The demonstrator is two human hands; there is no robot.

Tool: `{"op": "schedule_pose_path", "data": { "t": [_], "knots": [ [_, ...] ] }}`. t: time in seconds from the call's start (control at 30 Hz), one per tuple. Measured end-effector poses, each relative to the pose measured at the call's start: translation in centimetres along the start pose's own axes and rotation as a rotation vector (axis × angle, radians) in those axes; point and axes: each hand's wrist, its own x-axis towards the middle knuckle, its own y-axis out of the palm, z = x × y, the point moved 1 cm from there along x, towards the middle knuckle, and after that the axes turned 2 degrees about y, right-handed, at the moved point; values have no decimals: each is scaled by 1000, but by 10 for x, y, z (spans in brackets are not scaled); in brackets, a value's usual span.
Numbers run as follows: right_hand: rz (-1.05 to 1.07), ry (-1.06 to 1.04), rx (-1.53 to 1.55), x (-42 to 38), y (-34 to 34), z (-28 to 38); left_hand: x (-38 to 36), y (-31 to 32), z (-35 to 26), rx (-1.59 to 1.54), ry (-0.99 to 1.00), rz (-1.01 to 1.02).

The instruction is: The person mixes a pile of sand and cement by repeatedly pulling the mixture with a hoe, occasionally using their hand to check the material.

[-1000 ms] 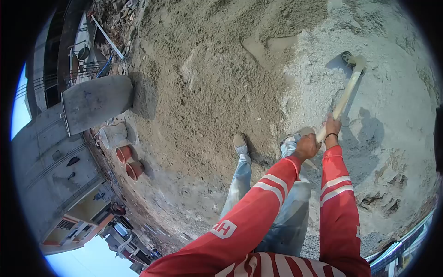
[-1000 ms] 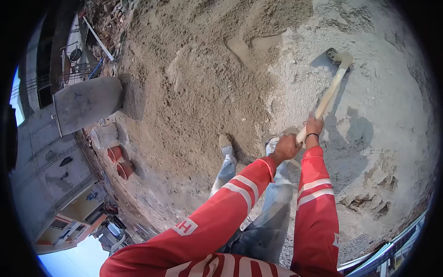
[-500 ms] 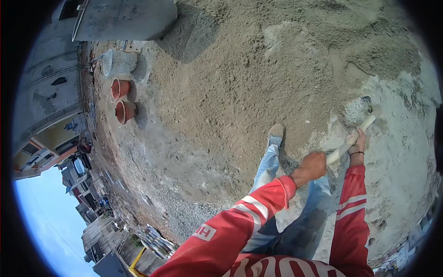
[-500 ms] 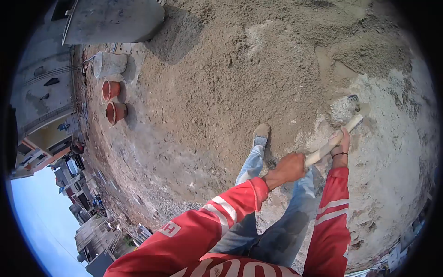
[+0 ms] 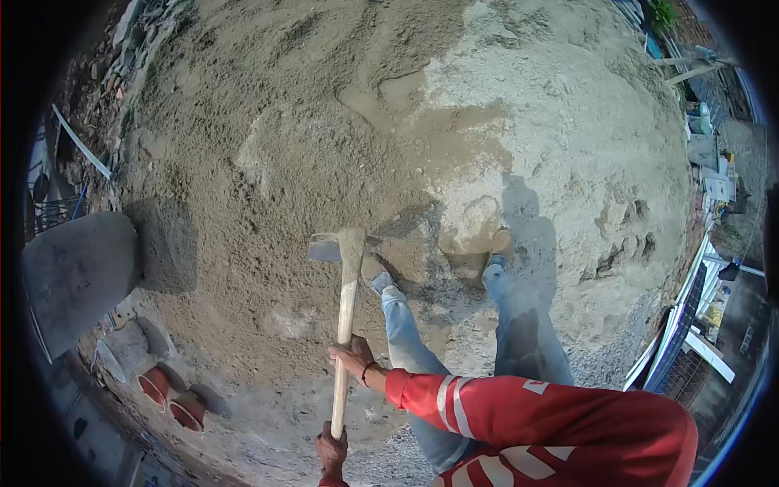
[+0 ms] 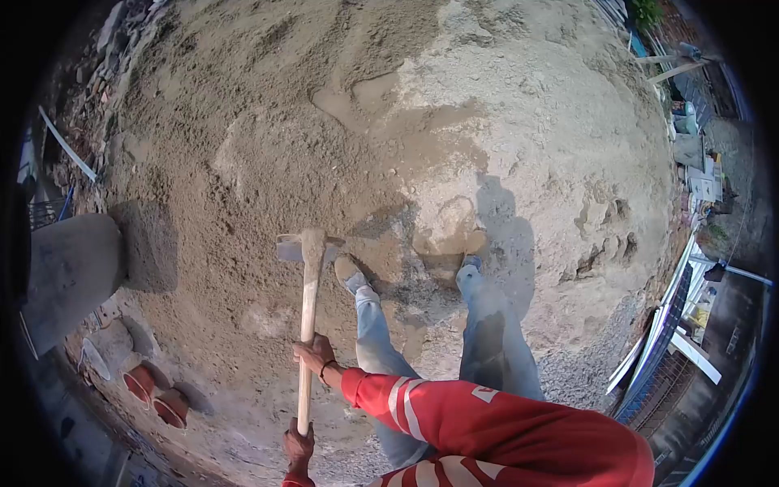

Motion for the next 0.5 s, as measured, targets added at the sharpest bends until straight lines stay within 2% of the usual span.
{"op": "schedule_pose_path", "data": {
  "t": [0.07, 0.1, 0.13, 0.17, 0.2, 0.23, 0.27, 0.33, 0.43, 0.5],
  "knots": [
    [69, -181, -37, 5, -29, 43, 40, 3, -78, -149, 84, -14],
    [-118, -364, -146, -26, -31, 102, 62, 14, -117, -238, 154, -39],
    [-149, -501, -329, -50, -44, 166, 85, 20, -165, -357, 228, -62],
    [-150, -628, -316, -76, -55, 228, 109, 20, -225, -454, 353, -88],
    [-236, -908, -388, -96, -71, 281, 136, 37, -274, -600, 408, -81],
    [-222, -1060, -401, -119, -87, 338, 153, 15, -359, -651, 444, -81],
    [-211, -1165, -386, -148, -104, 392, 178, 20, -423, -705, 601, -181],
    [-242, -1379, -440, -179, -150, 487, 203, 0, -567, -854, 633, -178],
    [-360, -1406, -503, -180, -248, 589, 251, 11, -746, -1071, 810, -96],
    [-544, -1440, -643, -154, -330, 645, 273, 39, -846, -1131, 1024, -207]
  ]
}}
